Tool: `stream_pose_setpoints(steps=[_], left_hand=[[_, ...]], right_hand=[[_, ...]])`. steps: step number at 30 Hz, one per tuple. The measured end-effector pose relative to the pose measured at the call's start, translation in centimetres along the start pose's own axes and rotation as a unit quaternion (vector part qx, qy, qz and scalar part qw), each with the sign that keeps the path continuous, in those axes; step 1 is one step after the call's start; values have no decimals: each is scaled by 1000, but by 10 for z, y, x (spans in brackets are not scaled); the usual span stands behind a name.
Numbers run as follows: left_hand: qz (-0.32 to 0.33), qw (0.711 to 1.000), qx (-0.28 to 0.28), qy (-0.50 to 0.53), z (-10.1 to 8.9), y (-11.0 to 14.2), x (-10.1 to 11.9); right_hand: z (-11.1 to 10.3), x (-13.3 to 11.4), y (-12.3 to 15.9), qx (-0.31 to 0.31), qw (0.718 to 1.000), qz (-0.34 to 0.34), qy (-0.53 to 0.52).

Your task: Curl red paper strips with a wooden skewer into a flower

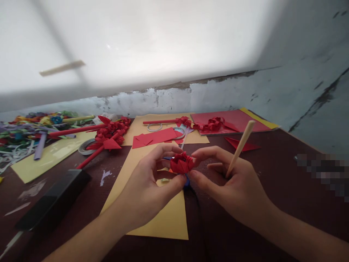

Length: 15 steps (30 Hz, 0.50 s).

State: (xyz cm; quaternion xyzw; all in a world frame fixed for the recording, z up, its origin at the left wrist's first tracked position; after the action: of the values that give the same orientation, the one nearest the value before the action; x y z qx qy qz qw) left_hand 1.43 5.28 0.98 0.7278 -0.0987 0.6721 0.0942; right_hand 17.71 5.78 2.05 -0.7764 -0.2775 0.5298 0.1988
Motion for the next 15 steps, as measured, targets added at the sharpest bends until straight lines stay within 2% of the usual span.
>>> stream_pose_setpoints(steps=[10, 15], left_hand=[[7, 999, -31, -18, 6, 2, 3], [26, 999, -26, -28, 5, 4, 6]], right_hand=[[6, -2, 0, -29, 999, 7, -36], [5, -5, -2, -25, 999, 1, -29]])
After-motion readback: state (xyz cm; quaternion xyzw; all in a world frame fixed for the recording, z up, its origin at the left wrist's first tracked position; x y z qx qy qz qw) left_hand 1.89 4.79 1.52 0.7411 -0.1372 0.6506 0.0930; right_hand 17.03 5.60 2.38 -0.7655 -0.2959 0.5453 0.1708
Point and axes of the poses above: each hand's wrist, its own y-axis away from the middle knuckle, its own z-axis out of the palm, x = y × z, the point moved 8 cm from there along -y, towards the middle knuckle, and after that the axes turned 9 degrees about -z, right-handed, at the moved point
